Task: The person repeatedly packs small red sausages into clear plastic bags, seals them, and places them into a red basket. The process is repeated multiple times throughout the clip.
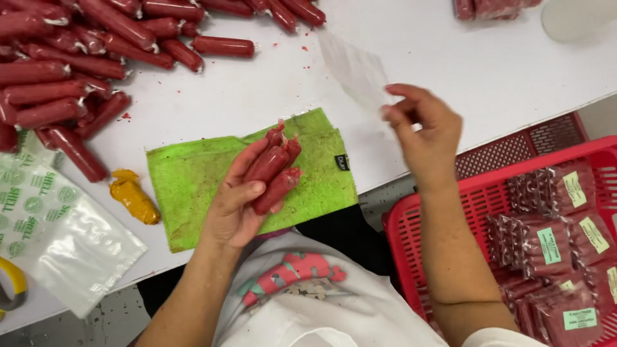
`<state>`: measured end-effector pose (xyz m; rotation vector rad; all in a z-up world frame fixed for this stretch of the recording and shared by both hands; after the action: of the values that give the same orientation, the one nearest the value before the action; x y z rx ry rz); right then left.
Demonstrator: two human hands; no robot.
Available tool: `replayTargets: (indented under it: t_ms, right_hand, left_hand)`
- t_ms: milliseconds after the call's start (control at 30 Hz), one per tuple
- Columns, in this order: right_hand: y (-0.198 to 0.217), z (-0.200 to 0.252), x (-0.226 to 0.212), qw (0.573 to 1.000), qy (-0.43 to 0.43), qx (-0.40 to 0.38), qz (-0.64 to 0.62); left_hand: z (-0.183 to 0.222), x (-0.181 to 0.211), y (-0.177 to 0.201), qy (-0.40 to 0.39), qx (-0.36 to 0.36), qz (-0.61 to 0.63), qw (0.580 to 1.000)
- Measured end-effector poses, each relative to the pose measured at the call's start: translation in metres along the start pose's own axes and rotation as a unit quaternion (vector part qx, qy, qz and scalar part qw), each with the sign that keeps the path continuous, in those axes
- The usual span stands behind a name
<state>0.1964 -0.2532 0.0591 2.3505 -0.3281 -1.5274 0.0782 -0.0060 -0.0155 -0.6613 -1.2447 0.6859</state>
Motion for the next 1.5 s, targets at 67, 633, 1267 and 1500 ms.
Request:
replayTargets:
  t_ms: [67, 633, 1267, 1500]
  right_hand:
    - [-0.042, 0.011, -0.027, 0.997, 0.039, -0.073, 0.008]
    - [-0.073, 0.115, -0.05, 0.915, 0.282, -0.245, 0.151]
    - [-0.118, 0.079, -0.016, 0.937, -0.221, -0.11, -0.246]
    - [-0.182, 0.122, -0.047, 0.957, 0.081, -0.28, 0.01]
  left_hand:
    - [0.005, -0.004, 0.009, -0.028, -0.021, 0.074, 0.997]
    - [0.074, 0.053, 0.04, -0.11, 0.011, 0.074, 0.991]
    - [0.086, 0.028, 0.05, -0.094, 0.19, -0.015, 0.977]
    - [0.101, 0.017, 0.042, -0.172, 0.102, 0.06, 0.978]
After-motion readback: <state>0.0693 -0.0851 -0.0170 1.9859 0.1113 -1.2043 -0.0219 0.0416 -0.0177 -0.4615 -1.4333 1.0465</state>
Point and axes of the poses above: each hand's wrist, its own z-axis away from the middle knuckle, its own y-axis out of the back of the hand, x = y × z, the point moved 8 cm from there along -z, towards the middle knuckle, and after that the axes turned 5 degrees about -z, right-handed, at the moved point
